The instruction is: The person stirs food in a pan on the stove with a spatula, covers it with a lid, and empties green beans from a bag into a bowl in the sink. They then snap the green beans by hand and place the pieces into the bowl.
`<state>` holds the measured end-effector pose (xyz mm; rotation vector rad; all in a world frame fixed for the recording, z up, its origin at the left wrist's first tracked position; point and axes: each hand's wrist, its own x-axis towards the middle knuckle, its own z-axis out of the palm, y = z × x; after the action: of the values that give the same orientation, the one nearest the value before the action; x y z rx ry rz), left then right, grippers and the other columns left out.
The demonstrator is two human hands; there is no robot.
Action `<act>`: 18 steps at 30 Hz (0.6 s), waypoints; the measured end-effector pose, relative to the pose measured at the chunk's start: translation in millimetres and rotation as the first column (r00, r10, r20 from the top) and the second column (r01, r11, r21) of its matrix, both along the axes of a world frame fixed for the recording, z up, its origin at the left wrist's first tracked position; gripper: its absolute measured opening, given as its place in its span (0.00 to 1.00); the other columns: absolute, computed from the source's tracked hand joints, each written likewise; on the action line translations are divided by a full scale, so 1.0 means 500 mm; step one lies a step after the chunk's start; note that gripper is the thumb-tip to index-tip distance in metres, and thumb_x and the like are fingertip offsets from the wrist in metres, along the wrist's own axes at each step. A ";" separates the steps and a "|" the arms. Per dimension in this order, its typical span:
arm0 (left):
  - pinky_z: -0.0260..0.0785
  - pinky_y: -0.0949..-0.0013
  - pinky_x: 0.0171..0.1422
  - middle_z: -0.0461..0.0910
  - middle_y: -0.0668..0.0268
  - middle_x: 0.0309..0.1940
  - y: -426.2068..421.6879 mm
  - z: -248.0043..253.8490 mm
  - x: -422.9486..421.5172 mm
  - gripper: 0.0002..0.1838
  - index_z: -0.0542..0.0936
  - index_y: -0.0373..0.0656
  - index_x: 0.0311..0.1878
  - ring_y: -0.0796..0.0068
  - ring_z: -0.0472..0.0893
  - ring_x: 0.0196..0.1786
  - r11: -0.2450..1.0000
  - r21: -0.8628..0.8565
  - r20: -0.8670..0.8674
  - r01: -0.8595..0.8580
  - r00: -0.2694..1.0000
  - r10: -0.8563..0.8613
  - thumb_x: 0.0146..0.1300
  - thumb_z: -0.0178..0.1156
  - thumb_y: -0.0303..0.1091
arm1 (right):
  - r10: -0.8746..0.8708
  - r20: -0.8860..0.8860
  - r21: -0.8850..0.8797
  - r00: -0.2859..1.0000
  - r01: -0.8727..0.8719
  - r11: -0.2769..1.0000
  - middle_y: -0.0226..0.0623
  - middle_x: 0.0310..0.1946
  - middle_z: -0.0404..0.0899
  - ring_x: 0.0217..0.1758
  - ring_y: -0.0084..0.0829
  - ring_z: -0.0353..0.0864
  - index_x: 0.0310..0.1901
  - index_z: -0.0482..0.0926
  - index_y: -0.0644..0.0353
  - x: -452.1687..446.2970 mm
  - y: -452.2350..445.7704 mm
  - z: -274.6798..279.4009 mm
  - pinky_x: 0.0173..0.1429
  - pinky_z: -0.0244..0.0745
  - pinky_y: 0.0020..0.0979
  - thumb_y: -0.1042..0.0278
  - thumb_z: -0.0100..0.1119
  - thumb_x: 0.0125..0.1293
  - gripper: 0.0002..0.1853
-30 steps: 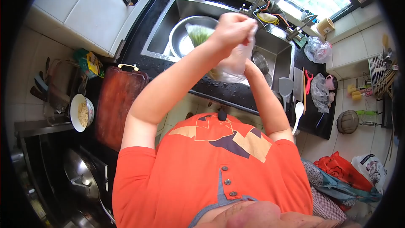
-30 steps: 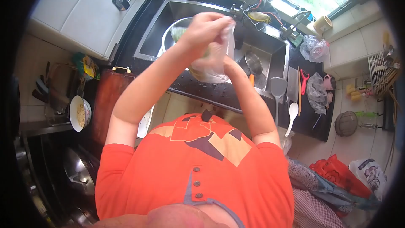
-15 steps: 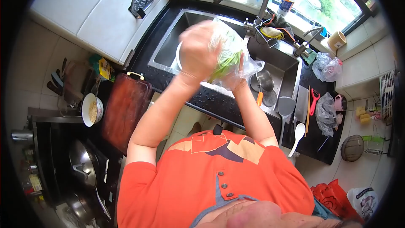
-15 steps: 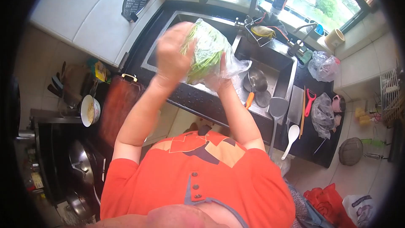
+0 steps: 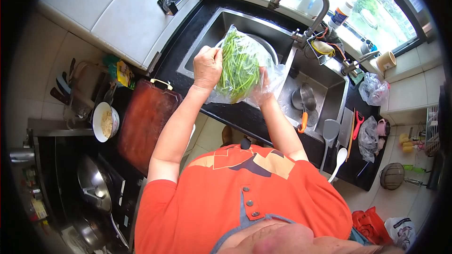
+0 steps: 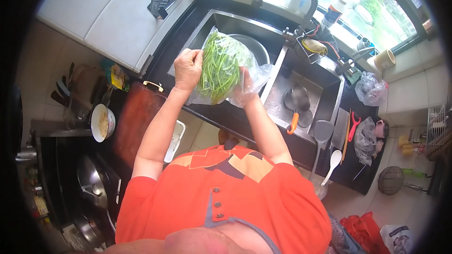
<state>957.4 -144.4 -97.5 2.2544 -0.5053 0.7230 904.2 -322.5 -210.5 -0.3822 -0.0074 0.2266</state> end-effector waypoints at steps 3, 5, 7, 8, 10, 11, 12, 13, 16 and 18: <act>0.67 0.68 0.31 0.77 0.59 0.24 0.009 0.008 0.023 0.04 0.81 0.37 0.32 0.66 0.76 0.24 0.993 -0.115 -0.025 0.009 1.000 -0.012 0.60 0.60 0.27 | -0.099 0.122 -0.266 0.988 0.129 0.955 0.37 0.62 0.69 0.63 0.38 0.69 0.66 0.64 0.55 0.041 0.009 -0.068 0.68 0.63 0.42 0.42 0.51 0.66 0.33; 0.67 0.67 0.30 0.77 0.59 0.24 0.001 0.008 0.037 0.05 0.81 0.36 0.32 0.66 0.76 0.24 0.990 -0.133 -0.023 0.037 0.999 -0.041 0.62 0.60 0.27 | -0.176 0.316 -0.611 0.932 0.342 0.714 0.36 0.63 0.69 0.63 0.36 0.69 0.66 0.64 0.54 0.052 0.012 -0.112 0.68 0.64 0.41 0.40 0.47 0.67 0.33; 0.68 0.68 0.30 0.78 0.59 0.25 -0.015 0.001 0.050 0.05 0.80 0.36 0.33 0.67 0.77 0.24 0.977 -0.171 -0.043 0.127 0.990 -0.137 0.62 0.59 0.27 | -0.165 0.381 -0.766 0.909 0.411 0.494 0.36 0.64 0.68 0.64 0.35 0.69 0.67 0.63 0.53 0.047 0.026 -0.085 0.68 0.64 0.40 0.39 0.43 0.69 0.33; 0.68 0.70 0.29 0.78 0.59 0.24 -0.026 -0.015 0.061 0.05 0.79 0.36 0.33 0.70 0.77 0.24 0.977 -0.138 0.005 0.161 0.987 -0.162 0.62 0.58 0.27 | -0.172 0.241 -0.471 0.955 0.270 0.840 0.35 0.64 0.68 0.64 0.35 0.69 0.67 0.63 0.53 0.049 0.027 -0.045 0.68 0.64 0.40 0.38 0.43 0.68 0.33; 0.67 0.71 0.29 0.78 0.60 0.24 -0.030 -0.023 0.079 0.04 0.78 0.37 0.33 0.73 0.77 0.23 0.971 -0.164 -0.055 0.172 0.982 -0.183 0.63 0.58 0.27 | -0.137 0.161 -0.257 0.977 0.176 0.950 0.36 0.64 0.68 0.64 0.35 0.69 0.67 0.63 0.54 0.058 0.026 -0.030 0.68 0.64 0.40 0.39 0.44 0.68 0.33; 0.67 0.71 0.28 0.78 0.61 0.23 -0.029 -0.023 0.088 0.04 0.78 0.37 0.34 0.75 0.76 0.22 0.965 -0.195 -0.103 0.175 0.975 -0.198 0.63 0.58 0.28 | -0.152 0.201 -0.457 0.968 0.230 0.859 0.36 0.64 0.68 0.63 0.35 0.70 0.66 0.64 0.55 0.066 0.023 -0.031 0.68 0.64 0.41 0.41 0.44 0.69 0.32; 0.66 0.73 0.28 0.76 0.63 0.20 -0.027 -0.017 0.094 0.04 0.78 0.38 0.34 0.81 0.73 0.22 0.961 -0.216 -0.132 0.173 0.970 -0.205 0.63 0.58 0.28 | -0.102 0.170 -0.349 0.980 0.157 0.924 0.37 0.60 0.70 0.60 0.32 0.71 0.64 0.63 0.57 0.075 0.015 -0.025 0.66 0.65 0.36 0.55 0.46 0.69 0.26; 0.63 0.77 0.26 0.74 0.70 0.20 -0.026 -0.004 0.098 0.04 0.79 0.38 0.35 0.87 0.69 0.22 0.959 -0.245 -0.132 0.141 0.975 -0.177 0.65 0.58 0.28 | -0.082 0.158 -0.291 0.984 0.125 0.949 0.37 0.58 0.71 0.58 0.31 0.72 0.63 0.63 0.59 0.082 0.009 -0.022 0.64 0.66 0.34 0.61 0.47 0.69 0.23; 0.60 0.80 0.25 0.73 0.75 0.19 -0.023 0.020 0.134 0.07 0.79 0.37 0.33 0.90 0.67 0.22 0.867 -0.489 -0.220 0.093 0.949 -0.226 0.65 0.59 0.30 | -0.191 0.327 -0.452 0.925 0.331 0.828 0.39 0.54 0.75 0.57 0.33 0.74 0.60 0.66 0.61 0.104 -0.002 -0.017 0.63 0.67 0.33 0.73 0.54 0.64 0.22; 0.59 0.81 0.24 0.73 0.76 0.19 -0.021 0.029 0.152 0.07 0.79 0.37 0.33 0.90 0.68 0.21 0.817 -0.567 -0.280 0.103 0.909 -0.309 0.66 0.59 0.30 | -0.199 0.547 -0.601 0.813 0.547 0.582 0.41 0.55 0.75 0.58 0.35 0.74 0.59 0.68 0.62 0.127 -0.012 -0.030 0.63 0.69 0.36 0.69 0.56 0.63 0.22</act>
<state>1033.5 -154.8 -82.8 1.6988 -0.3089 0.2697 967.5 -328.3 -225.3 -1.2523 -0.2758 -0.3304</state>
